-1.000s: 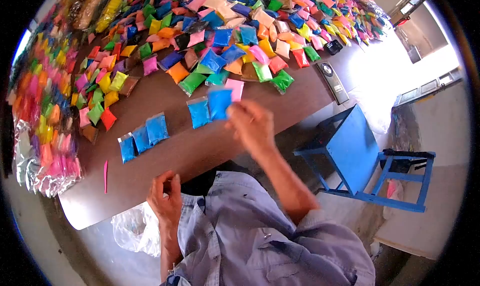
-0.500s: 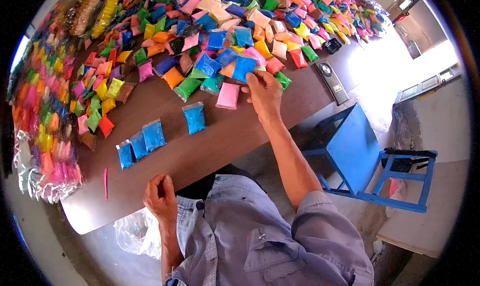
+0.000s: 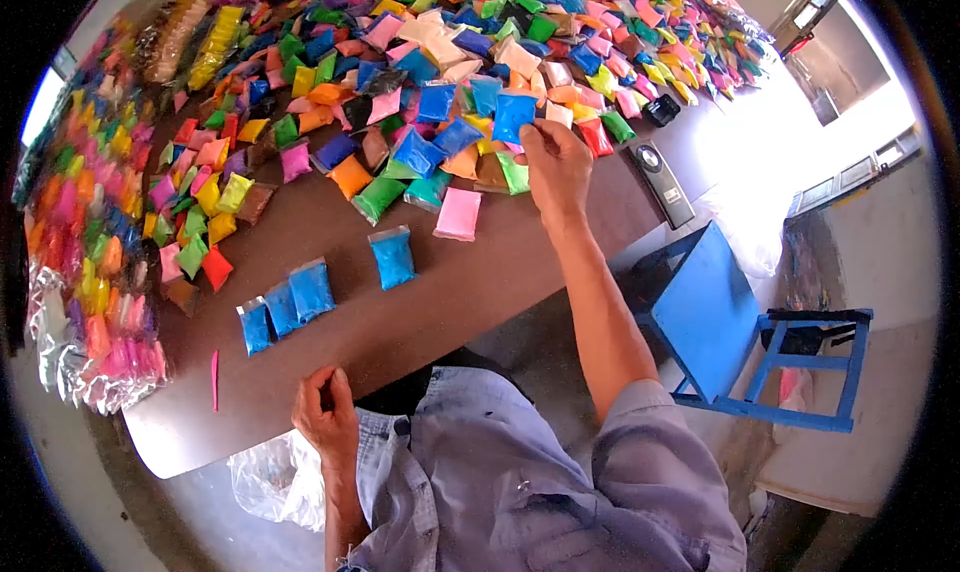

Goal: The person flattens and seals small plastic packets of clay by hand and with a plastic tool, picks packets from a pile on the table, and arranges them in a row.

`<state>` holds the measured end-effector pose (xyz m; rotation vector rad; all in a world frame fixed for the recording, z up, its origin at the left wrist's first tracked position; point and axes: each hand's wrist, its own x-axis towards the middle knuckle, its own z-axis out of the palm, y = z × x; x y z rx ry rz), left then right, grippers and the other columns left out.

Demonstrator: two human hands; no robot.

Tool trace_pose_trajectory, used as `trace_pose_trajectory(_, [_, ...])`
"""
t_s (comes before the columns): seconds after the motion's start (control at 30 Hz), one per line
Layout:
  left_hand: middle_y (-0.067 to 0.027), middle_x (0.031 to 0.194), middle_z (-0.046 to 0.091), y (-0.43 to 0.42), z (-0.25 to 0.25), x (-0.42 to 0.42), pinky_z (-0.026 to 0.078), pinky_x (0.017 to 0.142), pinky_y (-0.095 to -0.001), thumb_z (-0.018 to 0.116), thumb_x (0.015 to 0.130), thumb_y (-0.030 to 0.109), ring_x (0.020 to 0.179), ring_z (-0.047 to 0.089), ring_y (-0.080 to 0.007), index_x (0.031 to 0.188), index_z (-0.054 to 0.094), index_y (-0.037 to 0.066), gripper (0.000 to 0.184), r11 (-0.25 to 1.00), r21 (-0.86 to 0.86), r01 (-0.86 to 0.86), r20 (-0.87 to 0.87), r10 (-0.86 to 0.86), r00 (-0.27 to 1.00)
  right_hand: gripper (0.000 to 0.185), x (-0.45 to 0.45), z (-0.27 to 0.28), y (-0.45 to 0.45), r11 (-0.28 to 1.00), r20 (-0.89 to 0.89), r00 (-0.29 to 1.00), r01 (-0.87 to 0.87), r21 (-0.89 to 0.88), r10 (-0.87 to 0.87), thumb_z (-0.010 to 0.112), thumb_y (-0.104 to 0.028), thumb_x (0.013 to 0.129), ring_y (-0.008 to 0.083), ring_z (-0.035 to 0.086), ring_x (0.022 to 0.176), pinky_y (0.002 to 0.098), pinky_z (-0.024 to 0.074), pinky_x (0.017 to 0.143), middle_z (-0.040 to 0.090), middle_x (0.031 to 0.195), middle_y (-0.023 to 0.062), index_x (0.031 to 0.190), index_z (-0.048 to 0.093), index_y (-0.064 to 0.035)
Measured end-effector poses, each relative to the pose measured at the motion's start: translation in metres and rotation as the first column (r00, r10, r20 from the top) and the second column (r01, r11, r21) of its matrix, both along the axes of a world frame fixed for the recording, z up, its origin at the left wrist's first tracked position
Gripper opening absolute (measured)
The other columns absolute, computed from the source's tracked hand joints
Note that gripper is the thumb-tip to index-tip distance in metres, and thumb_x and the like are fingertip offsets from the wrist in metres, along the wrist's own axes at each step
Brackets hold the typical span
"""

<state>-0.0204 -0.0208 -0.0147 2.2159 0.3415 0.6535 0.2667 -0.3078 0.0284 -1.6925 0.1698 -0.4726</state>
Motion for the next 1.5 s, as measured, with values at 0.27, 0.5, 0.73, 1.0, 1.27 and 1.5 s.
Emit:
trace_pose_trajectory(0.27, [-0.0127,0.084,0.072,-0.002,0.001,0.004,0.053,0.063,-0.032,0.074,0.097,0.006,0.069,0.066,-0.0174,0.1,0.073,0.001,0.007,1.0,0.021,-0.002,0.053,0.001,0.999,0.027,0.062,-0.002,-0.016,0.985,-0.01,1.0,-0.021,-0.172,0.02,0.074,-0.018,0.097,0.0131,0.072,0.07,0.0261,0.0532,0.059,0.074,0.087,0.0053,0.113,0.076,0.003])
trace_pose_trajectory(0.5, [-0.0124,0.086,0.072,0.0,-0.003,0.0,0.054,0.066,-0.0334,0.075,0.094,0.002,0.069,0.068,-0.0249,0.102,0.072,0.003,0.009,1.0,0.015,0.006,0.015,-0.006,1.0,0.029,0.087,-0.023,-0.038,0.948,-0.071,0.997,-0.039,-0.315,0.017,0.074,-0.023,0.094,0.0154,0.074,0.07,0.0289,0.0574,0.063,0.075,0.087,0.0076,0.108,0.078,0.0024])
trace_pose_trajectory(0.73, [-0.0126,0.085,0.072,0.0,0.001,0.002,0.054,0.065,-0.0331,0.074,0.094,0.002,0.069,0.068,-0.0235,0.101,0.072,0.003,0.008,0.999,0.049,0.001,0.033,-0.003,0.999,0.034,0.046,0.012,-0.019,0.984,-0.093,0.991,-0.107,-0.141,0.094,0.072,-0.026,0.097,0.0122,0.068,0.072,0.028,0.0546,0.067,0.074,0.088,0.0069,0.115,0.077,0.0024])
trace_pose_trajectory(1.0, [-0.0104,0.08,0.07,0.0,-0.004,0.003,0.05,0.06,-0.0304,0.075,0.096,0.007,0.065,0.063,-0.0164,0.098,0.072,0.002,0.006,0.999,0.038,-0.006,0.048,0.004,0.999,0.023,-0.07,-0.023,0.042,0.832,-0.294,0.789,-0.553,0.042,0.54,0.074,-0.019,0.099,0.0087,0.066,0.07,0.0261,0.0524,0.062,0.071,0.084,0.003,0.108,0.075,0.0025])
trace_pose_trajectory(1.27, [-0.0114,0.082,0.071,-0.002,-0.001,0.004,0.052,0.062,-0.0321,0.075,0.095,0.005,0.067,0.066,-0.0188,0.098,0.072,0.002,0.005,1.0,0.015,-0.003,0.045,0.003,0.999,0.021,-0.08,-0.019,0.052,0.838,-0.326,0.801,-0.544,-0.045,0.502,0.073,-0.016,0.1,0.0096,0.065,0.066,0.0269,0.0522,0.059,0.07,0.08,0.0037,0.107,0.074,0.0032])
trace_pose_trajectory(1.5, [-0.0125,0.085,0.073,-0.002,0.003,0.006,0.053,0.065,-0.0324,0.074,0.093,0.002,0.068,0.067,-0.0216,0.1,0.073,0.001,0.007,0.999,0.046,-0.012,0.074,0.008,0.997,0.021,-0.098,-0.001,0.074,0.829,-0.246,0.795,-0.555,0.076,0.555,0.075,-0.014,0.099,0.0067,0.062,0.066,0.0242,0.0491,0.057,0.069,0.082,0.0011,0.112,0.073,0.002])
